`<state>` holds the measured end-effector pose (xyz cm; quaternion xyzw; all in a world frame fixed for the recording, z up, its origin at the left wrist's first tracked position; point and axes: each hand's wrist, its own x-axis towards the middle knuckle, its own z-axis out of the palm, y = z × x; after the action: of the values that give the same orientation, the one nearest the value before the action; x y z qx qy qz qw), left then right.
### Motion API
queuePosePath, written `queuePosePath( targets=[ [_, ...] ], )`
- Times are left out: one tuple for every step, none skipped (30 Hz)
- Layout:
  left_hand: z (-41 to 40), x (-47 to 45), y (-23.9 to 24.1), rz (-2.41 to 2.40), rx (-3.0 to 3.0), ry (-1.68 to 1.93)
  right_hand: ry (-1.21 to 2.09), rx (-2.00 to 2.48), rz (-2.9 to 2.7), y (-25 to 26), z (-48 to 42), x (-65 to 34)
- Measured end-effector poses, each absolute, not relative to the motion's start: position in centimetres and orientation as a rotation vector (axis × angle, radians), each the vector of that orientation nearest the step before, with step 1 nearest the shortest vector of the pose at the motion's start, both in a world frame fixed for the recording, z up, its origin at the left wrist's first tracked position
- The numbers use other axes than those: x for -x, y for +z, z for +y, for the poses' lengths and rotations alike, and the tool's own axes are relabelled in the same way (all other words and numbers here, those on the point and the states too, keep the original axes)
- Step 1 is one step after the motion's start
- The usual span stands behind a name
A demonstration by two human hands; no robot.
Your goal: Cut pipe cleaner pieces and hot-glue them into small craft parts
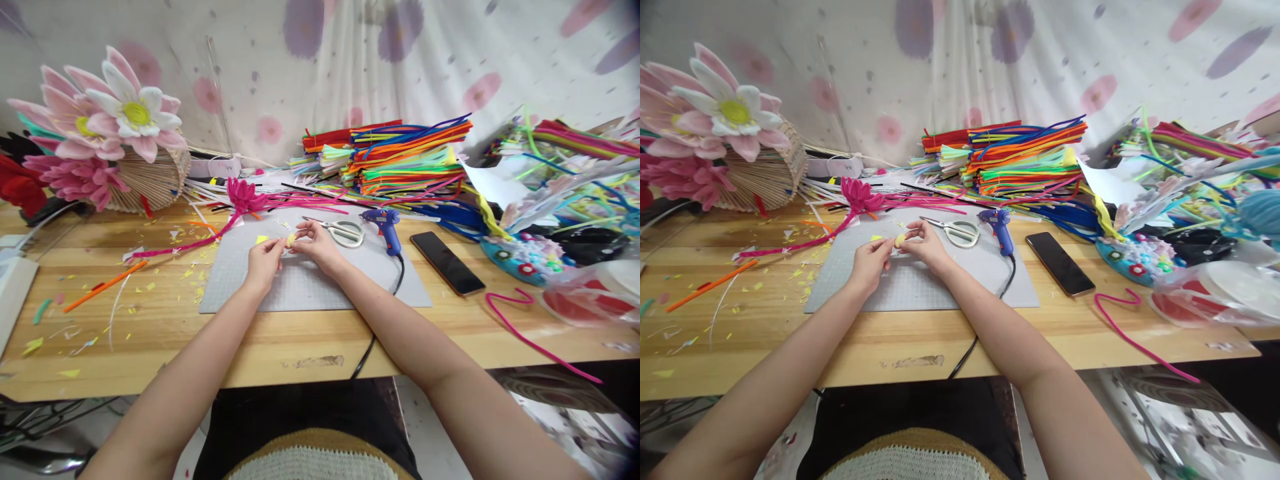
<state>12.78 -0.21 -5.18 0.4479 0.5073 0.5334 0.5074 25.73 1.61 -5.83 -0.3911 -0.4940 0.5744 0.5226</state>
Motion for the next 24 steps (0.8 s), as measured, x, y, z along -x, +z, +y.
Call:
queuePosePath(
  targets=[
    [-0.2, -12.8, -5.1, 1.213, -1.063, 1.292, 1.38, 0.927, -1.185, -5.8, 1.6, -25.7],
    [-0.2, -12.8, -5.1, 1.207, -1.052, 1.296, 1.386, 0.916, -1.185, -5.7, 1.5, -25.7],
    [-0.2, -12.8, -5.1, 1.203, -1.046, 1.3, 1.392, 0.905, -1.184, -5.7, 1.5, -25.7],
    [-0.2, -12.8, -5.1, 1.2, -1.045, 1.303, 1.399, 0.894, -1.183, -5.6, 1.4, -25.7],
    [-0.2, -12.8, -5.1, 1.198, -1.047, 1.303, 1.406, 0.885, -1.184, -5.6, 1.4, -25.8],
    [-0.1, -12.8, -5.1, 1.198, -1.05, 1.304, 1.413, 0.878, -1.186, -5.6, 1.4, -25.8],
    [-0.1, -12.7, -5.1, 1.199, -1.051, 1.305, 1.417, 0.873, -1.19, -5.6, 1.3, -25.8],
    [-0.1, -12.7, -5.2, 1.201, -1.052, 1.306, 1.418, 0.87, -1.193, -5.6, 1.3, -25.8],
    [-0.1, -12.7, -5.2, 1.205, -1.051, 1.307, 1.417, 0.87, -1.196, -5.6, 1.4, -25.8],
    [-0.1, -12.7, -5.3, 1.209, -1.05, 1.308, 1.412, 0.871, -1.197, -5.7, 1.4, -25.8],
    [0.0, -12.7, -5.3, 1.214, -1.05, 1.311, 1.407, 0.874, -1.197, -5.7, 1.4, -25.8],
    [0.0, -12.7, -5.3, 1.218, -1.051, 1.314, 1.402, 0.879, -1.196, -5.8, 1.5, -25.8],
    [0.0, -12.7, -5.3, 1.222, -1.052, 1.315, 1.399, 0.887, -1.197, -5.8, 1.5, -25.8],
    [-0.1, -12.8, -5.3, 1.227, -1.051, 1.315, 1.396, 0.896, -1.198, -5.9, 1.6, -25.8],
    [-0.1, -12.8, -5.3, 1.23, -1.05, 1.314, 1.393, 0.904, -1.199, -5.9, 1.6, -25.8],
    [-0.1, -12.8, -5.2, 1.232, -1.046, 1.311, 1.392, 0.911, -1.201, -6.0, 1.7, -25.8],
    [-0.1, -12.8, -5.1, 1.229, -1.039, 1.306, 1.39, 0.917, -1.202, -6.0, 1.7, -25.8],
    [-0.2, -12.8, -5.0, 1.221, -1.028, 1.298, 1.39, 0.922, -1.201, -6.0, 1.7, -25.8],
    [-0.2, -12.8, -4.9, 1.205, -1.013, 1.288, 1.392, 0.927, -1.199, -6.0, 1.7, -25.9],
    [-0.3, -12.8, -4.8, 1.183, -0.992, 1.275, 1.396, 0.932, -1.196, -6.0, 1.7, -25.9],
    [-0.3, -12.7, -4.6, 1.153, -0.963, 1.259, 1.401, 0.937, -1.191, -6.1, 1.7, -25.9],
    [-0.4, -12.6, -4.5, 1.12, -0.927, 1.241, 1.404, 0.94, -1.185, -6.1, 1.7, -25.9],
    [-0.4, -12.5, -4.4, 1.084, -0.892, 1.223, 1.409, 0.94, -1.175, -6.1, 1.7, -25.9],
    [-0.4, -12.4, -4.3, 1.053, -0.866, 1.207, 1.415, 0.935, -1.159, -6.1, 1.7, -26.0]
  ],
)
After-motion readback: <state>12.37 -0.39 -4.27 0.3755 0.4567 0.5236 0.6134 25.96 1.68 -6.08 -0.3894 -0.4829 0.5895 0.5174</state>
